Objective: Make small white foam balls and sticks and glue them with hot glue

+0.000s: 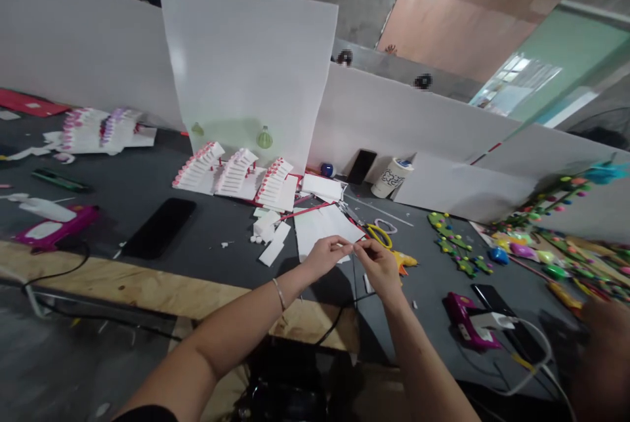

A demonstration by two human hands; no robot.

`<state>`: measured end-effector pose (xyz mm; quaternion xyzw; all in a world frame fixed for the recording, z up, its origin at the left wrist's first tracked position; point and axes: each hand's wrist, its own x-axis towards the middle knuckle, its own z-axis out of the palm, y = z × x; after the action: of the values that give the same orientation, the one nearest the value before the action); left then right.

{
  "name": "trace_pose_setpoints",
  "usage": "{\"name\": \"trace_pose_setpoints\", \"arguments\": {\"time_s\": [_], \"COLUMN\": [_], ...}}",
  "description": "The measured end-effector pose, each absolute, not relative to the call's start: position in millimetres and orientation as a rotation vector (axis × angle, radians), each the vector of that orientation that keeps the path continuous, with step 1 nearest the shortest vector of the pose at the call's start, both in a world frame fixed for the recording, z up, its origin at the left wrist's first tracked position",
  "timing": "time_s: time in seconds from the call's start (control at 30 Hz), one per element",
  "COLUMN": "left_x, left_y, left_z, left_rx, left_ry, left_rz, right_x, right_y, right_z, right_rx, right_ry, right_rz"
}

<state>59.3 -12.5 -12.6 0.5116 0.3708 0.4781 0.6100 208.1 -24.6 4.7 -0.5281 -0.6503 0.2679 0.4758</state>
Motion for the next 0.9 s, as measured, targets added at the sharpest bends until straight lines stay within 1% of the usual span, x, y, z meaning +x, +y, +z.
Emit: {"name": "trace_pose_setpoints", "arguments": {"time_s": [0.17, 0.3, 0.67, 0.9], "left_x": [60.1, 58.8, 58.5, 58.0], "left_y": [-11.1, -10.8, -6.6, -9.1], "left_z": [-14.2, -13.2, -15.6, -12.7], "left_rx": [1.184, 1.198, 1.196, 1.291], "left_ry": [0.860, 0.872, 0.885, 0.922], "left_rz": [1.133, 1.134, 1.188, 1.205], "right_x": [201.8, 200.8, 214.2, 211.7], "right_y": [-31.9, -35.6, -23.7, -25.4], "right_z": [10.3, 14.5, 2.1, 0.2], "right_rx": [-1.299, -1.278, -1.232, -1.255], "right_ry": [-1.615, -1.630, -1.586, -1.579], "right_rz": [0.503, 0.454, 0.709, 0.637]}}
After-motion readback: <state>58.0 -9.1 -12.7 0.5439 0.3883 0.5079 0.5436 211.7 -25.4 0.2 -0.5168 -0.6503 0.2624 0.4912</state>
